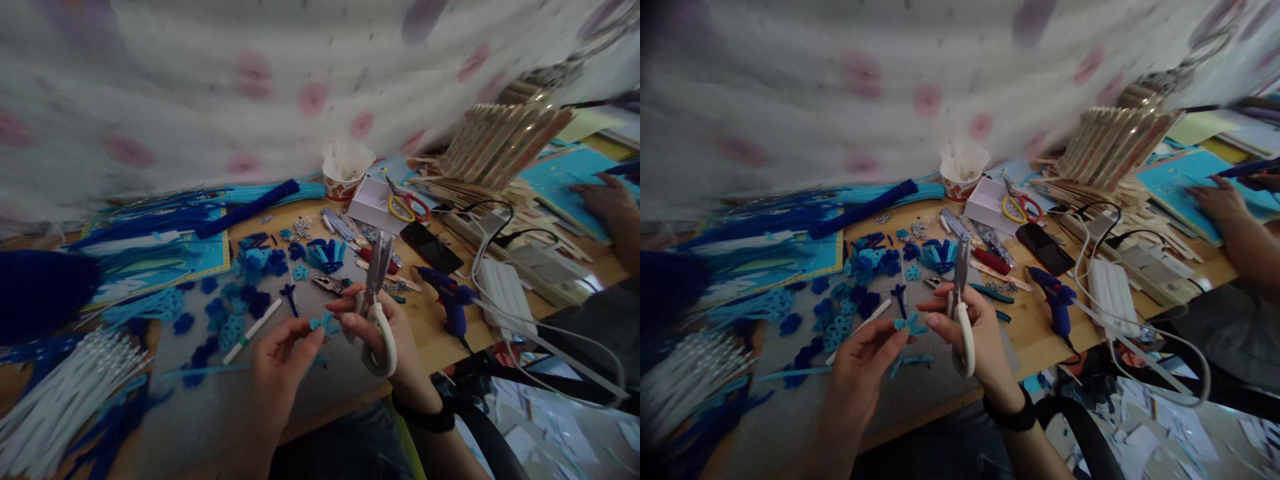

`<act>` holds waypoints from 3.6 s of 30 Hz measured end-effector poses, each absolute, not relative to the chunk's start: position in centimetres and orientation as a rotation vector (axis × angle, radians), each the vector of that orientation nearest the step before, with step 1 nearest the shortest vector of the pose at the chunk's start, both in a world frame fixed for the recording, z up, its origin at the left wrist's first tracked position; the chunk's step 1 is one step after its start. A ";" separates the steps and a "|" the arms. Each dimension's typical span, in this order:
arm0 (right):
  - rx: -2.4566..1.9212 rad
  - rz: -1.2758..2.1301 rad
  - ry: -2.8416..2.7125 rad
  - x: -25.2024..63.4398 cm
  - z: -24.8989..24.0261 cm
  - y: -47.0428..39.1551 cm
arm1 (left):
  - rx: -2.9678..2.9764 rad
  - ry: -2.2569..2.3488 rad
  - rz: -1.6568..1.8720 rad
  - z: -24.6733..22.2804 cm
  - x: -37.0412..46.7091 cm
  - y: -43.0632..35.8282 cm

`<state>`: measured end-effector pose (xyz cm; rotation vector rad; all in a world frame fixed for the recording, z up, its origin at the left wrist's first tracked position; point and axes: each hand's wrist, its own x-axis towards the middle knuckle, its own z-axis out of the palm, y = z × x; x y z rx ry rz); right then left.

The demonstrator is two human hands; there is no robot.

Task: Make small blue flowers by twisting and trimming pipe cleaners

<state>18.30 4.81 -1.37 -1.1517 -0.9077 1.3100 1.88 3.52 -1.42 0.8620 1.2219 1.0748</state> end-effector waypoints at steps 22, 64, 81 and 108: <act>-1.288 1.036 -1.141 16.0 -2.4 4.0 | 1.184 1.355 0.870 -2.2 1.0 4.1; -1.385 1.067 -1.959 21.5 -1.1 1.5 | 0.712 1.140 1.197 -1.4 1.2 3.3; -1.355 1.150 -2.120 23.2 -0.5 1.6 | 0.814 1.094 1.116 -2.5 0.5 3.3; -1.344 1.117 -2.087 23.8 -0.5 1.3 | 0.693 1.004 1.078 -2.5 0.9 3.4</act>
